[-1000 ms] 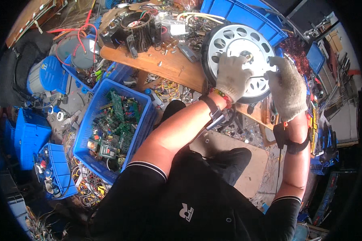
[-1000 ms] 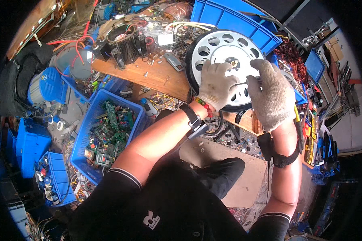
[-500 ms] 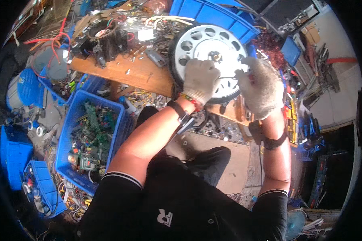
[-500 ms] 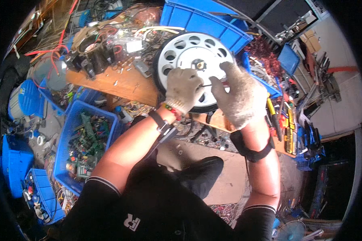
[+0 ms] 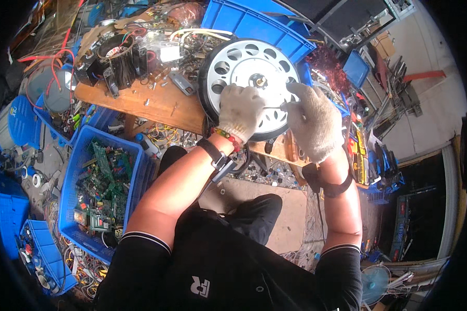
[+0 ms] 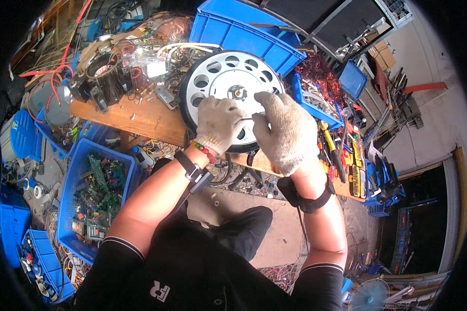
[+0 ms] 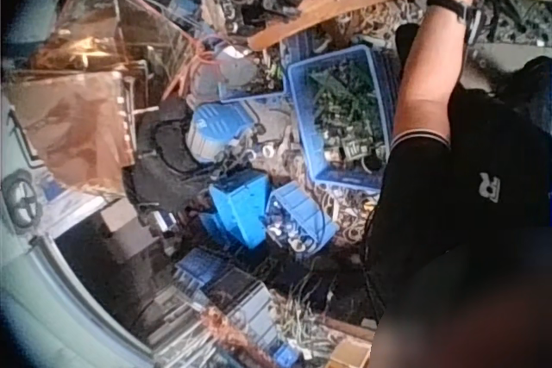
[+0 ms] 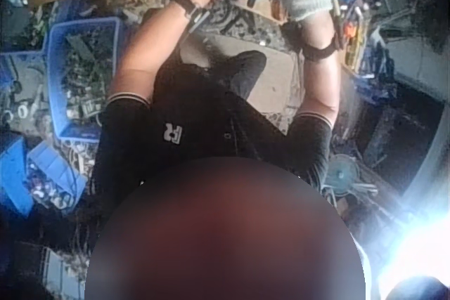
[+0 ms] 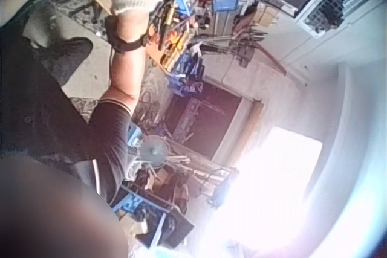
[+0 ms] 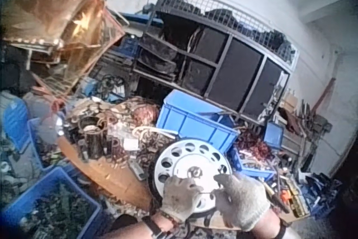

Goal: The recorder is dismantling and then reassembling parts of a large electric motor.

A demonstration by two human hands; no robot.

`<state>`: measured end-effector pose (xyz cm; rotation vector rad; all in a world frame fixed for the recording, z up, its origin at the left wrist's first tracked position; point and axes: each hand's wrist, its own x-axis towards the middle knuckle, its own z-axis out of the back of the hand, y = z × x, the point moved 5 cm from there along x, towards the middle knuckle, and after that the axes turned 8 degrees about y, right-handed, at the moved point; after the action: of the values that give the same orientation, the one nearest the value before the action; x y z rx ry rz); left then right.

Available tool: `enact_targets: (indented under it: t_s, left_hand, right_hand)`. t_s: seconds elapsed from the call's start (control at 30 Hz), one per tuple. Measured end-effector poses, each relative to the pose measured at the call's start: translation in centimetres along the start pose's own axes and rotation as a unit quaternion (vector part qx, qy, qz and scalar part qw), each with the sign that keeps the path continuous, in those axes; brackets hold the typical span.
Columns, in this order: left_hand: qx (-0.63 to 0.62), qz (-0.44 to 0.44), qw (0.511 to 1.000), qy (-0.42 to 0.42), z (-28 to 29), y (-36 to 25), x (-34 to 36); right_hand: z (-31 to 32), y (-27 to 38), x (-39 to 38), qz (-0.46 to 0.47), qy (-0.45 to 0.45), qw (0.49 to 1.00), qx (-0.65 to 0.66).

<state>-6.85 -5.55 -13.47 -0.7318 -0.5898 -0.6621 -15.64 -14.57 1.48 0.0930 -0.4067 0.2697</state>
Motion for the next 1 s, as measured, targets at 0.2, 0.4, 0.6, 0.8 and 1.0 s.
enact_targets:
  t_s: [0.2, 0.4, 0.6, 0.8, 1.0]
  left_hand:
    - [0.004, -0.008, 1.000, 0.014, -0.5, 0.3, -0.2]
    - [0.000, 0.000, 1.000, 0.022, 0.2, -0.1, 0.5]
    - [-0.022, -0.007, 1.000, -0.003, 0.2, 0.2, 0.0]
    - [0.000, -0.042, 0.999, -0.011, 0.2, -0.1, -0.1]
    - [0.012, -0.069, 0.997, -0.012, 0.2, -0.8, 0.4]
  right_hand:
    - [0.4, 1.2, -0.3, -0.027, 0.028, 0.999, -0.023]
    - [0.3, 0.7, -0.4, 0.059, -0.049, 0.997, -0.004]
    - [-0.2, -0.2, -0.3, -0.066, 0.062, 0.996, -0.019]
    - [0.5, 0.5, -0.6, 0.032, -0.058, 0.998, 0.023]
    - [2.3, -0.6, -2.2, 0.000, -0.093, 0.996, -0.004]
